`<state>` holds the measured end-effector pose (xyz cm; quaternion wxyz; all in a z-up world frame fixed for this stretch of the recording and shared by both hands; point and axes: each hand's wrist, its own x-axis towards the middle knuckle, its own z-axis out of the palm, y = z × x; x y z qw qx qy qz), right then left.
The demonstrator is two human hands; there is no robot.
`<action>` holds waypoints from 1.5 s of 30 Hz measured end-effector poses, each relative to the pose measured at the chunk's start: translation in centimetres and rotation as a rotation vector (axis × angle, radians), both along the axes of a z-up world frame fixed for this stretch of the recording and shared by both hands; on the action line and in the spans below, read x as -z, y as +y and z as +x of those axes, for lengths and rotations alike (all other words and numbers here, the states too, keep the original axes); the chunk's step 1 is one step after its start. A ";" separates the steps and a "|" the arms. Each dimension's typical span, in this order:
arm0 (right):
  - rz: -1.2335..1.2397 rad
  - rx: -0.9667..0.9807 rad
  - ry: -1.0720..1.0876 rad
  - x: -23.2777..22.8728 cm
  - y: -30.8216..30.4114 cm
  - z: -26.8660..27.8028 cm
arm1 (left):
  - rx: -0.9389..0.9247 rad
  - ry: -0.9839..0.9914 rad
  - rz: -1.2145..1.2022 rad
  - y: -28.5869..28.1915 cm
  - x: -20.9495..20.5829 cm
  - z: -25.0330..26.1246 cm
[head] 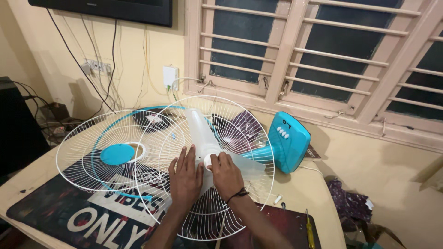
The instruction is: The person disassembles a table fan by first unscrewing the front grill cap, then removing the front grill, and finally detaching the fan blades from the motor hub. The components are placed on the table.
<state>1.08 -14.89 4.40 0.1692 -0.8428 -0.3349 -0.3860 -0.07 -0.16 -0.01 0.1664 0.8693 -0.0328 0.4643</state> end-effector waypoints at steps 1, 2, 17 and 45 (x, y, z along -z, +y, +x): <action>0.002 0.008 0.031 -0.1 0.0 0.0 | 0.000 -0.007 0.002 0.0 0.0 0.0; 0.003 0.014 0.064 -0.1 0.0 0.1 | 0.000 -0.013 0.003 0.0 0.2 -0.1; -0.314 -0.219 -0.110 -2.0 -2.4 0.0 | -0.022 0.006 -0.097 0.9 1.1 -0.4; -0.016 -0.169 -0.050 -0.3 0.9 0.5 | 0.010 0.006 -0.035 1.8 1.5 0.2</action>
